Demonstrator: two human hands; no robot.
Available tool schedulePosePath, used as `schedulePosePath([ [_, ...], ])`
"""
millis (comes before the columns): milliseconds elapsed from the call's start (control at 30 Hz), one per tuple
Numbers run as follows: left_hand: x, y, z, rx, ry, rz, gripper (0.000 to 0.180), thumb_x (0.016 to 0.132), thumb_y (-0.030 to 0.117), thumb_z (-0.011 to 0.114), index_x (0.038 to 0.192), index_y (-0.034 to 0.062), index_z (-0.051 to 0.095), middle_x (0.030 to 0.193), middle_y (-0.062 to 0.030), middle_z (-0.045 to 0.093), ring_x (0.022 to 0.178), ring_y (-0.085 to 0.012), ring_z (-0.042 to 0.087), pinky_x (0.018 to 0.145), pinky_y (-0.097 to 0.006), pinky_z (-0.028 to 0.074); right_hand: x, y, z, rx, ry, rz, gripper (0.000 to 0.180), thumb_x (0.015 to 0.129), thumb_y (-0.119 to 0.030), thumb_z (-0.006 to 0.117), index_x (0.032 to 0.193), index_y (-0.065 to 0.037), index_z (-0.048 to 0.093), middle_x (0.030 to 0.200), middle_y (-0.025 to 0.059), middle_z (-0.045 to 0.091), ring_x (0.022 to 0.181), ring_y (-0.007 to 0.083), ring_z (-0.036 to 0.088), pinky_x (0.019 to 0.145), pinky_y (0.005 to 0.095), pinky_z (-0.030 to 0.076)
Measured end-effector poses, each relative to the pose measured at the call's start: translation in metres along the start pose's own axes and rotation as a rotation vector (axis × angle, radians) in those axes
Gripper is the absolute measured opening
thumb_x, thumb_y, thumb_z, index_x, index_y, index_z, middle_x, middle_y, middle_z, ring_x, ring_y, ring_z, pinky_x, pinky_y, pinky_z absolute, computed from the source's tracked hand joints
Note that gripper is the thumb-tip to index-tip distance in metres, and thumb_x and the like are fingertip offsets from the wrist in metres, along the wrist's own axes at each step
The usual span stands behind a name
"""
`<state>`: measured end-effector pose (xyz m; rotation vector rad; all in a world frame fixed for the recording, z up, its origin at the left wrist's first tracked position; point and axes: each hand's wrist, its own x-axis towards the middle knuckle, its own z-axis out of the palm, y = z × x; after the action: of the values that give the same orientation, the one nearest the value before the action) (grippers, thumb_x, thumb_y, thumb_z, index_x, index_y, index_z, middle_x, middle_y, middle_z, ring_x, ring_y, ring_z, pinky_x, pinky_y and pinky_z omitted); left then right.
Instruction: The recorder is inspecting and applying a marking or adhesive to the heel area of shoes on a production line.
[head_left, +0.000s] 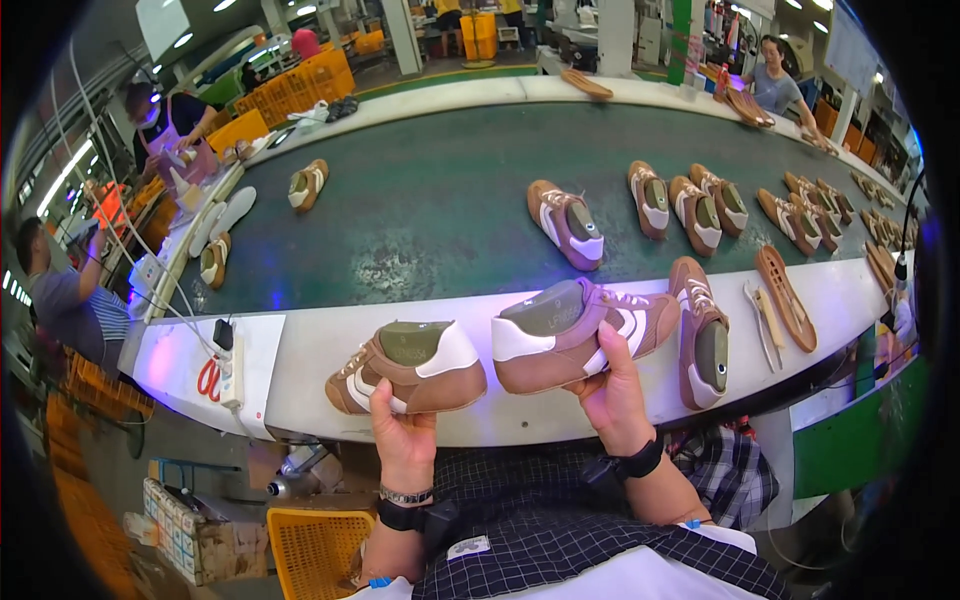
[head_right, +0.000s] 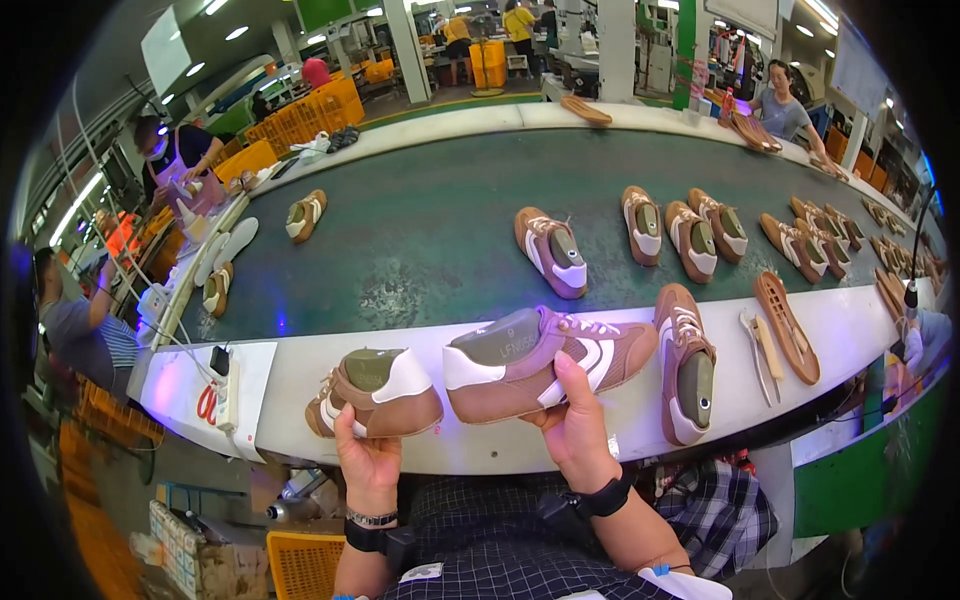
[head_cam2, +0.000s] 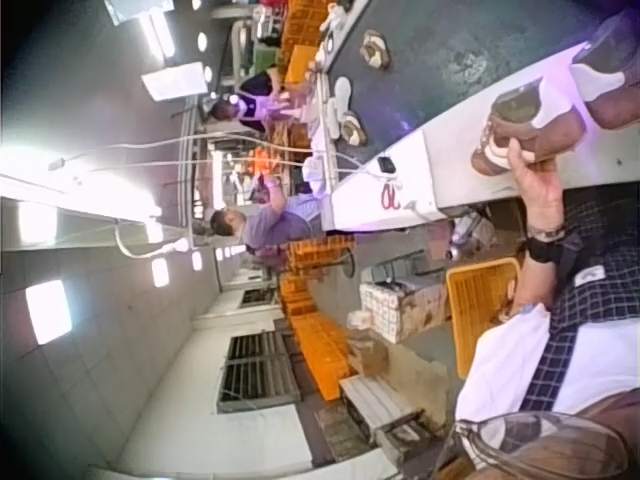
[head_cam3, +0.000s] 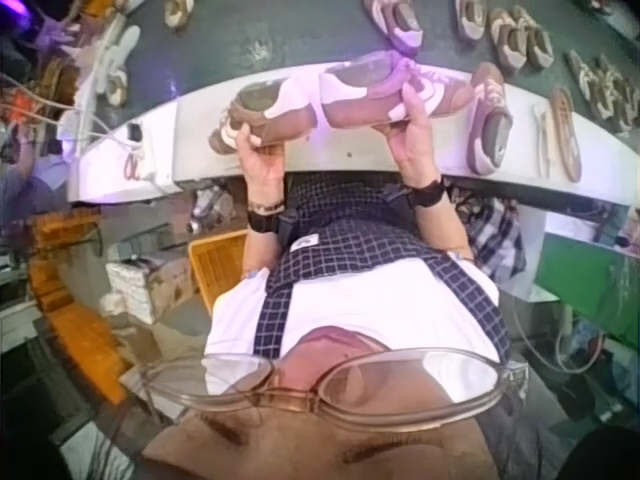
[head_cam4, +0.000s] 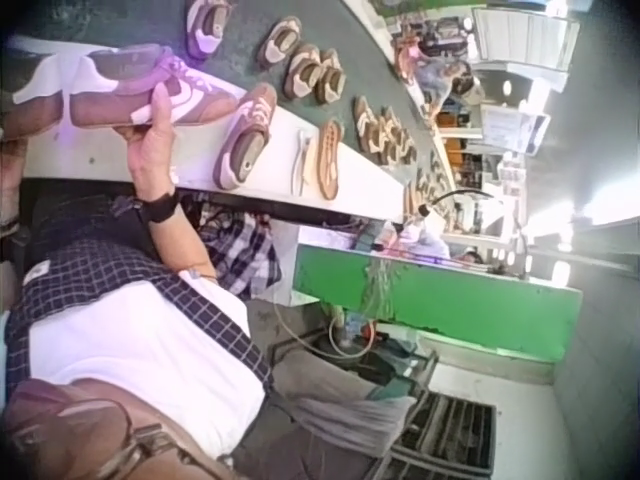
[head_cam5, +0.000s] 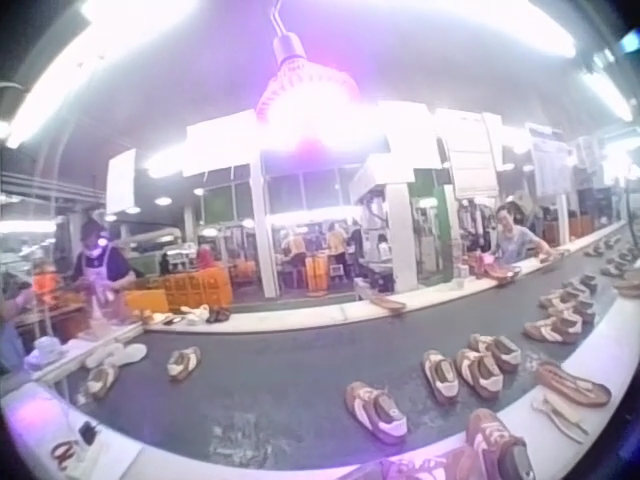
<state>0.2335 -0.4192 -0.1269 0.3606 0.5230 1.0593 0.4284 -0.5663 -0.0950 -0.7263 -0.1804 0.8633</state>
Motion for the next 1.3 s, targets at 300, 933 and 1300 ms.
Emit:
schedulePosePath([
  [300,-0.005,-0.001,0.001,0.029,-0.034,-0.027,0.048,0.088,0.028,0.065,0.13,0.0115,0.05,0.124,-0.0039,0.06,0.113,-0.0189,0.06,0.092,-0.035,0.055,-0.006,0.001,0.004,-0.011,-0.012,0.022,0.049,0.092,-0.036,0.062,0.13,-0.008,0.05,0.123,0.0086,0.061,0.107,0.0228,0.064,0.079,0.038,0.06],
  [933,-0.009,-0.007,-0.001,0.137,-0.037,0.036,0.054,0.086,0.029,0.065,0.133,0.0109,0.046,0.127,-0.0063,0.058,0.116,-0.0212,0.058,0.098,-0.037,0.052,-0.009,0.006,-0.003,-0.085,0.042,-0.017,0.049,0.092,-0.036,0.061,0.13,-0.006,0.05,0.121,0.0094,0.061,0.107,0.0233,0.063,0.081,0.0407,0.059],
  [1300,-0.011,-0.007,-0.005,0.205,-0.063,0.065,0.055,0.085,0.029,0.066,0.134,0.0116,0.046,0.127,-0.0055,0.058,0.115,-0.0203,0.058,0.096,-0.036,0.052,-0.012,-0.001,-0.007,-0.144,0.045,-0.011,0.045,0.091,-0.035,0.063,0.127,-0.009,0.053,0.114,0.0067,0.064,0.1,0.0188,0.065,0.075,0.0352,0.059],
])
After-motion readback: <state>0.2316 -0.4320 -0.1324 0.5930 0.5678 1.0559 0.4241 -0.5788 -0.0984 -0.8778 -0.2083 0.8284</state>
